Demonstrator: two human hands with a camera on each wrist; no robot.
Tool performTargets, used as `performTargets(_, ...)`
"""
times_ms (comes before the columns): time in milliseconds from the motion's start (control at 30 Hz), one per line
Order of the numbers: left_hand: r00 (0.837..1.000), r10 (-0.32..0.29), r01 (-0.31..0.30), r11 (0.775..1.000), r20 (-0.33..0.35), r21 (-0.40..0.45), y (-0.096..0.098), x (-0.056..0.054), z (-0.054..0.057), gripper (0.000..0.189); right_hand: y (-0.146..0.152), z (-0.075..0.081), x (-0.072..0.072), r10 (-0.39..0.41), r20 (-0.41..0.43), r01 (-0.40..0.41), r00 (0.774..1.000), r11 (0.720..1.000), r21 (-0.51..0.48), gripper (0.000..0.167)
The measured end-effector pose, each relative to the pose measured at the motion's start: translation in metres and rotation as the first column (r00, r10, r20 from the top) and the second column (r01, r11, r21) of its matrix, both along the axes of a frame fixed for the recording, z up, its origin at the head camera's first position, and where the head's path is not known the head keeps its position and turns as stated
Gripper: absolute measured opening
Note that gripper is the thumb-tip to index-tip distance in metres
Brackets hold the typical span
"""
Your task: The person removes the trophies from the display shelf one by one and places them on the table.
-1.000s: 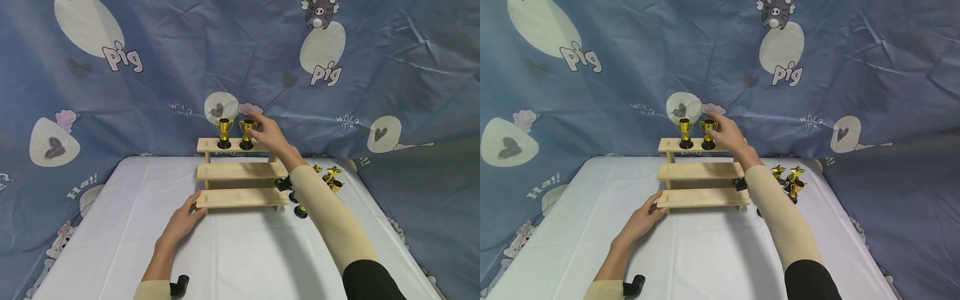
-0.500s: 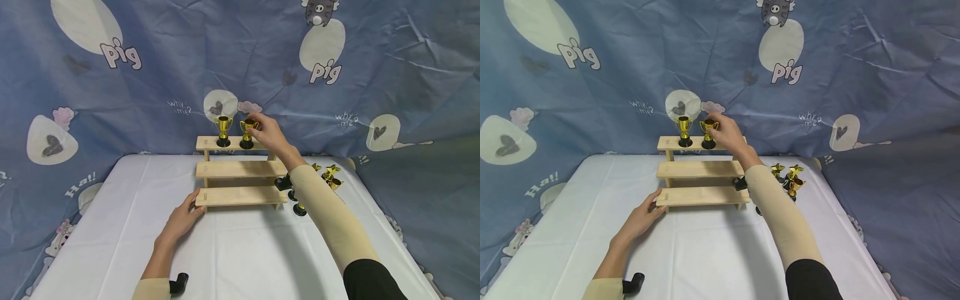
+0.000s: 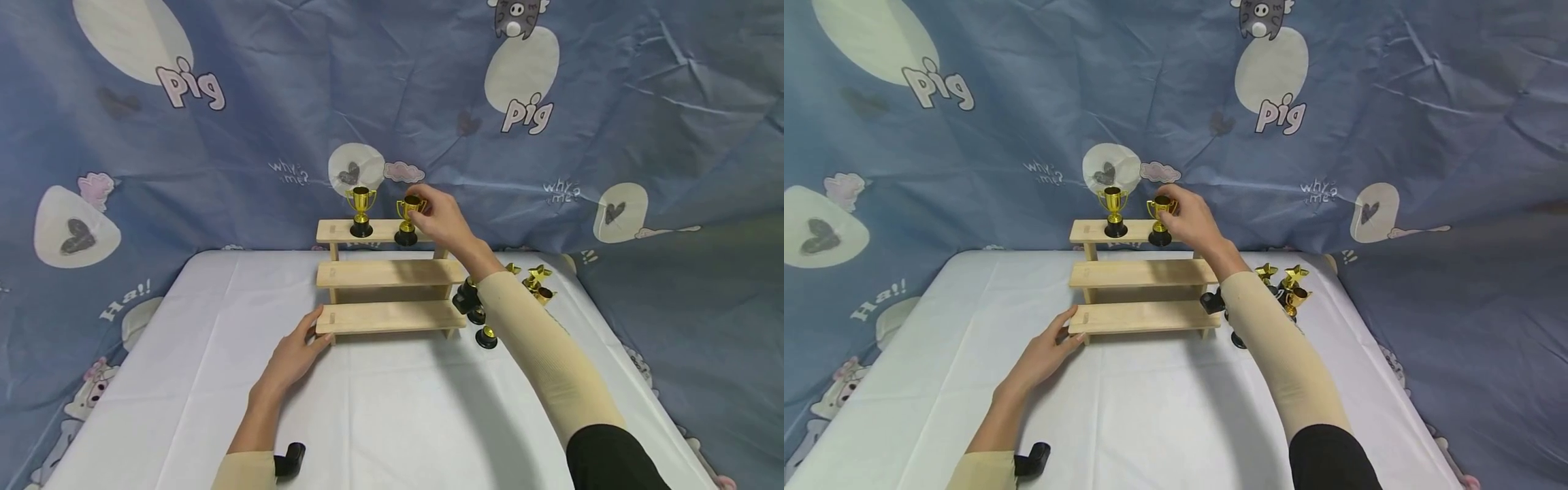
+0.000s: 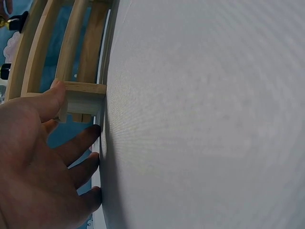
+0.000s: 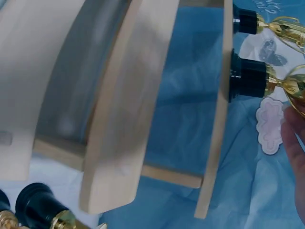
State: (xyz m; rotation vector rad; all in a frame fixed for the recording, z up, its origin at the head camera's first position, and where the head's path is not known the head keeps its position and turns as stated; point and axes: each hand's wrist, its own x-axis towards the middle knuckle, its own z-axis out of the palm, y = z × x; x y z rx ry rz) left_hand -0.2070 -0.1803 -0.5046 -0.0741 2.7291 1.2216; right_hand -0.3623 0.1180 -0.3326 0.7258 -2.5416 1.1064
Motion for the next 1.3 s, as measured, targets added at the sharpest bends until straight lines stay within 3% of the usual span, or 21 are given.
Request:
performTargets(400,1.0,-0.005,0.005,1.0,0.006,0.003,0.002,0.0,0.001,0.073,0.014,-0.006,0.007,-0.002,-0.054,0.001,0.999,1.0,-0.026,0.033)
performTargets(700,1.0,-0.004,0.004,1.0,0.005,0.001,0.001,0.0,0.001,0.075,0.028,-0.008,0.015,-0.013,-0.093,0.013,0.996,1.0,0.007,0.031)
performTargets(1300,1.0,-0.007,0.007,1.0,0.021,0.002,0.004,-0.002,0.0,0.076,0.06,-0.023,0.038,0.02,-0.086,-0.02,0.996,1.0,0.004,0.034)
